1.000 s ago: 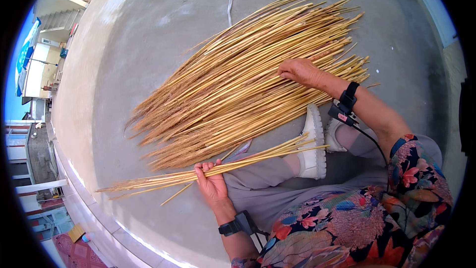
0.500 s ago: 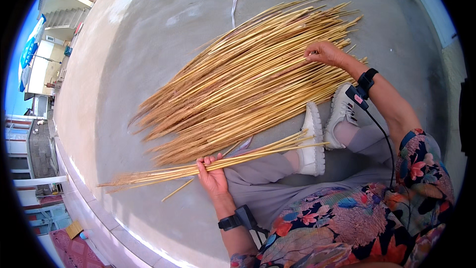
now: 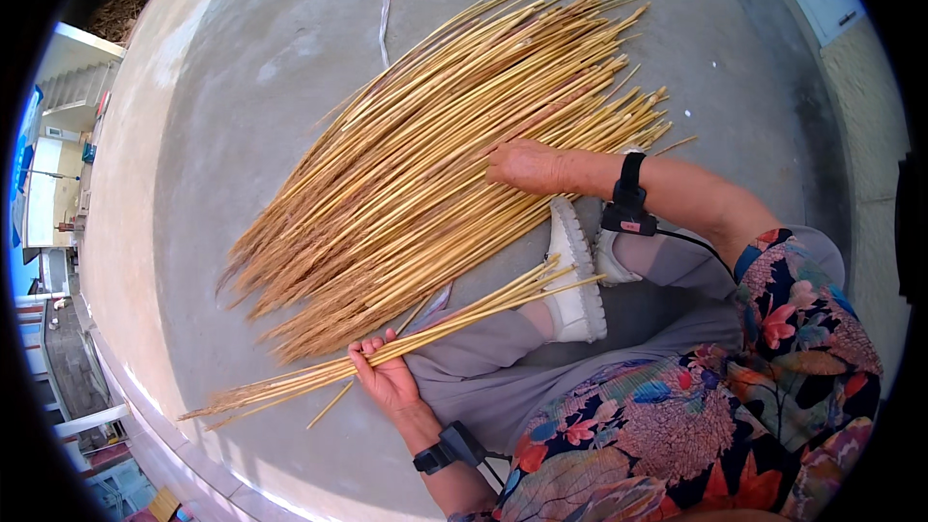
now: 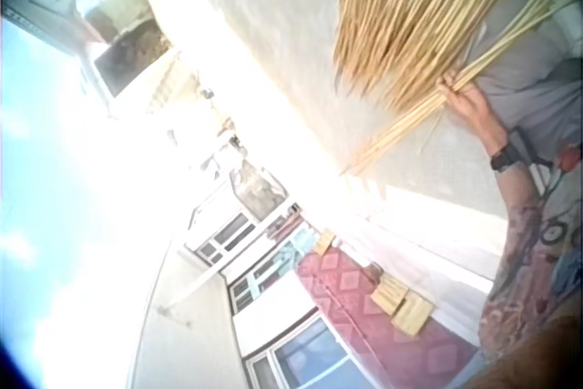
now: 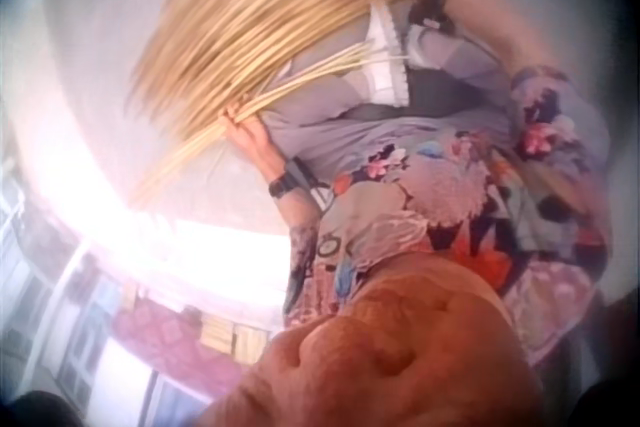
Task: The person sorts through a bundle of long dry straws while sitting on the ground, picking them up one by one and grouping them together.
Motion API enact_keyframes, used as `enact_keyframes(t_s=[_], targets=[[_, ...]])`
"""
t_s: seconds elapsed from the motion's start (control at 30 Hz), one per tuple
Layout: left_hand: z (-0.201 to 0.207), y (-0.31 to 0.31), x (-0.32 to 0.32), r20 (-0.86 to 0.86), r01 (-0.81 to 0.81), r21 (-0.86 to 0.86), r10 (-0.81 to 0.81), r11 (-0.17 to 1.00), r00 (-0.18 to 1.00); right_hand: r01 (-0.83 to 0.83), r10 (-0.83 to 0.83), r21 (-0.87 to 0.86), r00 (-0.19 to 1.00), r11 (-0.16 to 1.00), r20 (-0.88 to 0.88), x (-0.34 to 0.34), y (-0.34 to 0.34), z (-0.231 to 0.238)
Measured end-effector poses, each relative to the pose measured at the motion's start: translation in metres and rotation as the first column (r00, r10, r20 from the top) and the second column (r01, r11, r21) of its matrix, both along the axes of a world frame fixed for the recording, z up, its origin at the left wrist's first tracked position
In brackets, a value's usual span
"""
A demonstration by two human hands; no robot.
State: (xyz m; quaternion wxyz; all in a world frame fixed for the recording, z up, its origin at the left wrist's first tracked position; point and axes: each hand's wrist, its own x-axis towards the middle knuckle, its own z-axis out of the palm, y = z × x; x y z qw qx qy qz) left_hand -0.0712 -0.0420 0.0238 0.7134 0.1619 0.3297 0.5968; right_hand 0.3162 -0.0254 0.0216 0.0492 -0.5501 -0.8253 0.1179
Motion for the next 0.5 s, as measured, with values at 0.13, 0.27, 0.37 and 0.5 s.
enact_keyframes(t_s=[0.13,0.27,0.37,0.5], targets=[[0.006,0.000,0.006,0.017,0.019,-0.015,-0.019,1.000,1.000,0.021,-0.031,-0.194,0.998,0.981,-0.046,-0.014,-0.003,-0.023],[0.008,-0.003,0.000,0.011,0.002,-0.016,-0.002,1.000,1.000,0.036,-0.051,-0.188,0.996,0.982,-0.075,-0.025,-0.011,-0.016],[0.008,-0.002,0.001,0.008,0.018,0.003,-0.018,1.000,1.000,-0.031,0.030,-0.089,0.999,0.996,-0.015,-0.032,-0.029,-0.014],[0.008,-0.002,0.000,0.039,0.023,-0.012,-0.023,1.000,0.999,-0.115,0.115,-0.067,0.993,0.991,-0.006,-0.032,-0.036,-0.013]])
